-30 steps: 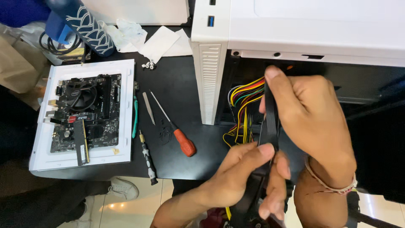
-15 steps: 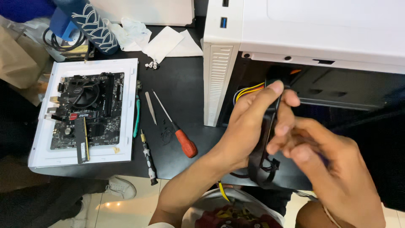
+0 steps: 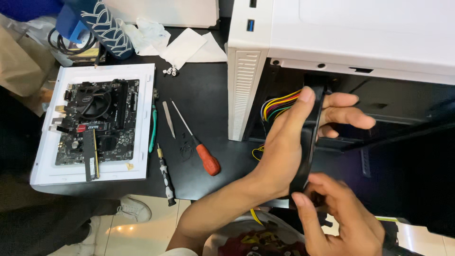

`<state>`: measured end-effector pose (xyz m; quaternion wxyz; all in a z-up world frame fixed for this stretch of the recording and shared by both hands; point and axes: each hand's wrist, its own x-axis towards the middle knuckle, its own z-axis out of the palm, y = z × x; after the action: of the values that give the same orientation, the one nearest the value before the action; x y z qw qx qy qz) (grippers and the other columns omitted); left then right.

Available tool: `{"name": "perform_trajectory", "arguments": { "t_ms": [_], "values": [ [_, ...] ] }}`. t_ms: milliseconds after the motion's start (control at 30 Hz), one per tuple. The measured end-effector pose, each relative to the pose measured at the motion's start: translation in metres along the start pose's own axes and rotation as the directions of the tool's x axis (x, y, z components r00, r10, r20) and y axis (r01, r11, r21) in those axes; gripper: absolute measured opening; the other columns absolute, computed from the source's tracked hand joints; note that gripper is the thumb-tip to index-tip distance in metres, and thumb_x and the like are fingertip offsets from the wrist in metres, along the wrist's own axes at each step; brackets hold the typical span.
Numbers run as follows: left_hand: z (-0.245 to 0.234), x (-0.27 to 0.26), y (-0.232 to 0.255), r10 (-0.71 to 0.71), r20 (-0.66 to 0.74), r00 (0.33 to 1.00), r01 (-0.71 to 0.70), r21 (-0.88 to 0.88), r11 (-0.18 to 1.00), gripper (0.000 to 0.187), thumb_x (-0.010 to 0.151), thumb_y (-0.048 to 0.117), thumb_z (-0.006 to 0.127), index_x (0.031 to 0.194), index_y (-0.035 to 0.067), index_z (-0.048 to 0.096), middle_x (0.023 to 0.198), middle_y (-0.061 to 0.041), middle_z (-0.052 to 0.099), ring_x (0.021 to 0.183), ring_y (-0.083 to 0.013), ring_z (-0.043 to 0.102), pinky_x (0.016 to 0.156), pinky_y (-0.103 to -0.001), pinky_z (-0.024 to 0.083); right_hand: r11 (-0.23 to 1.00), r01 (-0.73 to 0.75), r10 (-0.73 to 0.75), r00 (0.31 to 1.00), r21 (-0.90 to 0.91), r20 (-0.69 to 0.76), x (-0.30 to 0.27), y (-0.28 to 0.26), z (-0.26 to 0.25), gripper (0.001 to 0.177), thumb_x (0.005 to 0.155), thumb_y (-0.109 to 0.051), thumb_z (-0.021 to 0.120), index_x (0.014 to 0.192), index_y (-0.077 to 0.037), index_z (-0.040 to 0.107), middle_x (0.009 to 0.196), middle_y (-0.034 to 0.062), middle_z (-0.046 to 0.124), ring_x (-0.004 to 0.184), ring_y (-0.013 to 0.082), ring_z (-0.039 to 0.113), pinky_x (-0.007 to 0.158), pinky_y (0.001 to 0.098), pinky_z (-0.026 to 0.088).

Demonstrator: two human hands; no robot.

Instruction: The person organizes and bundles power supply cables inside a white computer case using black velcro straps. They wrap the straps around the cable bundles, secure them, and tuck the cables into the case.

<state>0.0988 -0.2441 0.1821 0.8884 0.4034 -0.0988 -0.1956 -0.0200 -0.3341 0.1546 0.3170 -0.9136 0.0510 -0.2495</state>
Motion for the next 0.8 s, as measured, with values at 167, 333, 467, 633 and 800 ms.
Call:
{"name": "perform_trajectory", "arguments": {
  "t_ms": [167,333,467,633,800],
  "values": [
    [-0.012,-0.015,0.007,-0.11,0.138,0.984,0.116,-0.035,0.993,0.066,0.113,0.046,0.033,0.155,-0.001,0.054,0.135,-0.02,0.071,0.131,-0.0203,0.063,0.112,-0.034,0.044,0.984,0.088,-0.088,0.996,0.156,-0.01,0.023,-0.004,0.005,0.01,0.1,-0.003,0.069,0.109,0.001,0.071,0.087,0.0084,0.07,0.058,0.0121,0.067,0.057,0.0219,0.051],
    [-0.023,-0.031,-0.003,-0.044,0.159,0.986,0.06,-0.096,0.994,0.053,0.114,0.036,0.047,0.152,0.0,0.055,0.143,-0.027,0.067,0.132,-0.0306,0.065,0.12,-0.042,0.051,0.978,0.028,-0.035,0.999,0.206,0.034,0.047,0.0,0.012,0.012,0.102,-0.003,0.068,0.113,-0.002,0.073,0.095,0.0074,0.077,0.056,0.0139,0.069,0.057,0.0248,0.051],
    [-0.035,-0.044,-0.016,0.098,0.139,0.985,-0.112,0.09,0.99,0.06,0.112,0.039,0.046,0.155,-0.003,0.048,0.136,-0.016,0.057,0.121,-0.0237,0.053,0.11,-0.037,0.045,0.939,-0.026,0.04,0.999,0.344,-0.033,0.065,-0.012,0.017,0.012,0.105,0.004,0.071,0.116,0.005,0.073,0.077,0.0078,0.069,0.051,0.0094,0.056,0.051,0.0226,0.048],
    [-0.04,-0.054,-0.023,0.187,0.1,0.977,-0.211,0.54,0.815,0.043,0.115,0.04,0.041,0.112,0.004,0.063,0.103,-0.003,0.066,0.097,-0.0147,0.061,0.09,-0.031,0.05,0.909,-0.032,0.082,0.991,0.415,-0.103,0.082,-0.023,0.018,0.018,0.107,0.008,0.077,0.123,0.008,0.068,0.088,0.0127,0.071,0.064,0.0084,0.057,0.055,0.0186,0.042],
    [-0.031,-0.047,-0.027,0.226,0.033,0.974,-0.213,0.486,0.848,0.032,0.115,0.034,0.045,0.088,0.016,0.047,0.077,0.009,0.03,0.072,-0.0064,0.026,0.062,-0.029,0.024,0.919,0.26,-0.206,0.958,0.295,-0.2,0.074,-0.025,0.009,0.009,0.104,0.011,0.07,0.108,0.02,0.071,0.105,0.0319,0.071,0.094,0.0335,0.071,0.08,0.0331,0.055]
  ]
}}
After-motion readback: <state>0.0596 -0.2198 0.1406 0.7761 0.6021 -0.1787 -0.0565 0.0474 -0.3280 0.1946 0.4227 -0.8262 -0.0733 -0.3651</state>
